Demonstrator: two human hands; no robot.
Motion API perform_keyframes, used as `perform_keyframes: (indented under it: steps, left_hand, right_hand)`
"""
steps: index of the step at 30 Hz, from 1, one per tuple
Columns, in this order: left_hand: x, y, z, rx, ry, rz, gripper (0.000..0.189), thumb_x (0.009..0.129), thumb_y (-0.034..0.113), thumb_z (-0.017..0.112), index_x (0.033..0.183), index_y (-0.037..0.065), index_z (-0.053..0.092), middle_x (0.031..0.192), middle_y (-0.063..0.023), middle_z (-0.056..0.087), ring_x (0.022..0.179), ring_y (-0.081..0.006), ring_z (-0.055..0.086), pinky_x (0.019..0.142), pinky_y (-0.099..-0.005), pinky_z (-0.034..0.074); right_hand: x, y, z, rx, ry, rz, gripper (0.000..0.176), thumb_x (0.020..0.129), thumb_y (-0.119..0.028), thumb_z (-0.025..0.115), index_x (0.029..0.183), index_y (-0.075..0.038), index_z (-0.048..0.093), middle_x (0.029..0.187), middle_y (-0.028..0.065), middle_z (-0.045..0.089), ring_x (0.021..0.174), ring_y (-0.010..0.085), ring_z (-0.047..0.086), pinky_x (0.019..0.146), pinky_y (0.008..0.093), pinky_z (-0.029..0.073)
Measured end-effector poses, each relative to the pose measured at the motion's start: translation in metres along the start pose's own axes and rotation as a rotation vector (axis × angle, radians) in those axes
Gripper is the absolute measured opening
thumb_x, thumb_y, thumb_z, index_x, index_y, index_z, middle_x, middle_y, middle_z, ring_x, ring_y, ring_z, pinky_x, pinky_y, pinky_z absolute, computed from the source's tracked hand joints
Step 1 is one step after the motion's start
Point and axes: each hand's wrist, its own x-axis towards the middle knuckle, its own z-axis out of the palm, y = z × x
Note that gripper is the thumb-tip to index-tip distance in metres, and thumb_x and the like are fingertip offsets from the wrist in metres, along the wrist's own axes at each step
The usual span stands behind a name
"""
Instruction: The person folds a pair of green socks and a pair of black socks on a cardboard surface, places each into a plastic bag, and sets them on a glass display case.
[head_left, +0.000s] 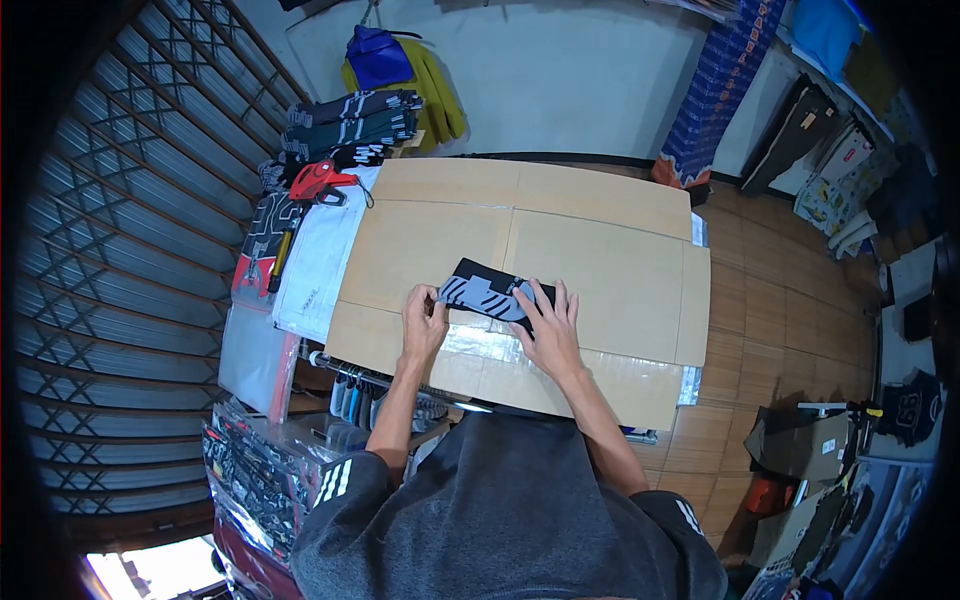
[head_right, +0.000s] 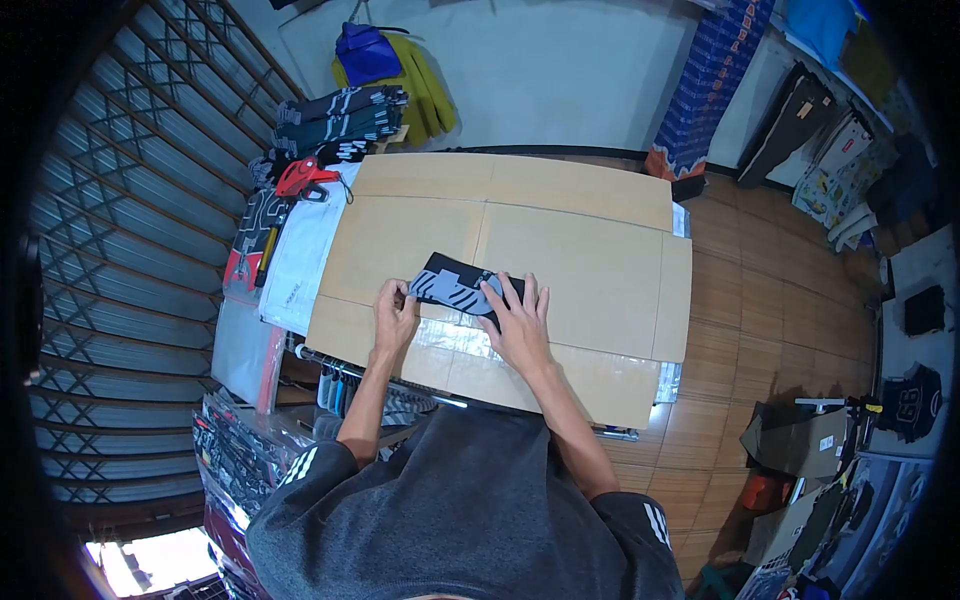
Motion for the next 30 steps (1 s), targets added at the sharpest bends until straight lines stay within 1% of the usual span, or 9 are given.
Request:
perform_keyframes:
  steps: [4, 7, 8, 11, 12, 15, 16, 25, 30]
  left_hand:
    - [0.001, 0.014, -0.006, 0.009, -0.058, -0.159, 0.016, 0.089, -0.008, 0.065, 0.101, -0.001, 0.058, 0.096, -0.013, 0.06, 0.085, -0.023, 0.061, 0.077, -0.0358, 0.053]
    - [0.001, 0.035, -0.003, 0.06, 0.063, 0.183, 0.021, 0.089, -0.009, 0.061, 0.108, 0.0, 0.059, 0.103, -0.0161, 0.06, 0.098, -0.0282, 0.063, 0.091, -0.0394, 0.053]
    - [-0.001, 0.044, -0.006, 0.061, 0.0, 0.119, 0.029, 0.087, -0.008, 0.059, 0.115, -0.003, 0.062, 0.121, -0.022, 0.065, 0.119, -0.0395, 0.06, 0.111, -0.0467, 0.047]
    - [-0.001, 0.063, 0.005, 0.147, -0.008, 0.263, 0.037, 0.092, -0.004, 0.06, 0.128, -0.002, 0.064, 0.135, -0.0231, 0.066, 0.132, -0.0424, 0.058, 0.116, -0.0475, 0.044]
    - [-0.004, 0.063, 0.01, 0.132, -0.079, 0.249, 0.043, 0.099, 0.005, 0.062, 0.141, 0.001, 0.064, 0.15, -0.0197, 0.063, 0.145, -0.0402, 0.052, 0.122, -0.0507, 0.036]
    - [-0.01, 0.06, 0.026, 0.317, -0.273, 0.269, 0.043, 0.105, 0.016, 0.062, 0.146, 0.005, 0.064, 0.155, -0.0157, 0.061, 0.149, -0.0355, 0.05, 0.125, -0.0538, 0.03]
    - [-0.011, 0.058, 0.03, 0.314, -0.263, 0.266, 0.045, 0.107, 0.022, 0.061, 0.149, 0.008, 0.064, 0.157, -0.0129, 0.06, 0.151, -0.0322, 0.049, 0.126, -0.0554, 0.024]
    - [-0.006, 0.056, 0.027, 0.17, -0.252, 0.179, 0.025, 0.099, 0.017, 0.072, 0.123, 0.01, 0.077, 0.146, -0.0145, 0.069, 0.147, -0.0347, 0.054, 0.125, -0.0556, 0.027]
    - [-0.01, 0.058, 0.033, 0.174, -0.205, 0.191, 0.016, 0.102, 0.015, 0.068, 0.115, 0.008, 0.074, 0.142, -0.015, 0.069, 0.147, -0.0374, 0.053, 0.124, -0.059, 0.028]
  right_hand:
    - [0.0, 0.0, 0.001, -0.007, 0.007, -0.004, 0.067, 0.095, -0.035, 0.078, 0.156, -0.019, 0.056, 0.166, 0.016, 0.045, 0.15, 0.0547, 0.034, 0.119, 0.0768, 0.025]
    - [-0.001, 0.001, 0.002, -0.012, 0.006, -0.006, 0.067, 0.095, -0.035, 0.078, 0.156, -0.019, 0.056, 0.167, 0.0155, 0.045, 0.151, 0.0546, 0.033, 0.119, 0.0768, 0.025]
    - [-0.001, 0.0, 0.002, -0.001, -0.002, 0.004, 0.067, 0.095, -0.034, 0.079, 0.156, -0.02, 0.057, 0.167, 0.015, 0.044, 0.151, 0.0548, 0.033, 0.12, 0.0765, 0.024]
    - [0.0, 0.0, 0.0, 0.015, -0.018, 0.02, 0.067, 0.094, -0.032, 0.08, 0.156, -0.021, 0.057, 0.168, 0.014, 0.043, 0.152, 0.0552, 0.032, 0.122, 0.076, 0.021]
    - [0.001, 0.0, 0.0, 0.012, -0.016, 0.019, 0.067, 0.094, -0.032, 0.08, 0.156, -0.021, 0.057, 0.168, 0.0138, 0.043, 0.152, 0.0551, 0.032, 0.122, 0.076, 0.022]
    - [0.001, 0.0, 0.001, 0.011, -0.013, 0.024, 0.068, 0.093, -0.032, 0.08, 0.156, -0.021, 0.057, 0.168, 0.0137, 0.043, 0.152, 0.0544, 0.032, 0.122, 0.0758, 0.022]
    - [0.0, 0.0, 0.002, 0.013, -0.012, 0.026, 0.068, 0.093, -0.032, 0.08, 0.156, -0.021, 0.057, 0.168, 0.0137, 0.044, 0.152, 0.0542, 0.032, 0.122, 0.0758, 0.023]
    - [0.001, -0.003, 0.0, -0.001, -0.01, 0.03, 0.068, 0.093, -0.032, 0.08, 0.156, -0.021, 0.056, 0.167, 0.014, 0.046, 0.152, 0.0531, 0.033, 0.121, 0.0756, 0.024]
    - [0.0, -0.005, 0.002, -0.005, -0.004, 0.036, 0.068, 0.093, -0.032, 0.08, 0.156, -0.021, 0.057, 0.166, 0.0139, 0.046, 0.153, 0.0529, 0.033, 0.123, 0.0751, 0.023]
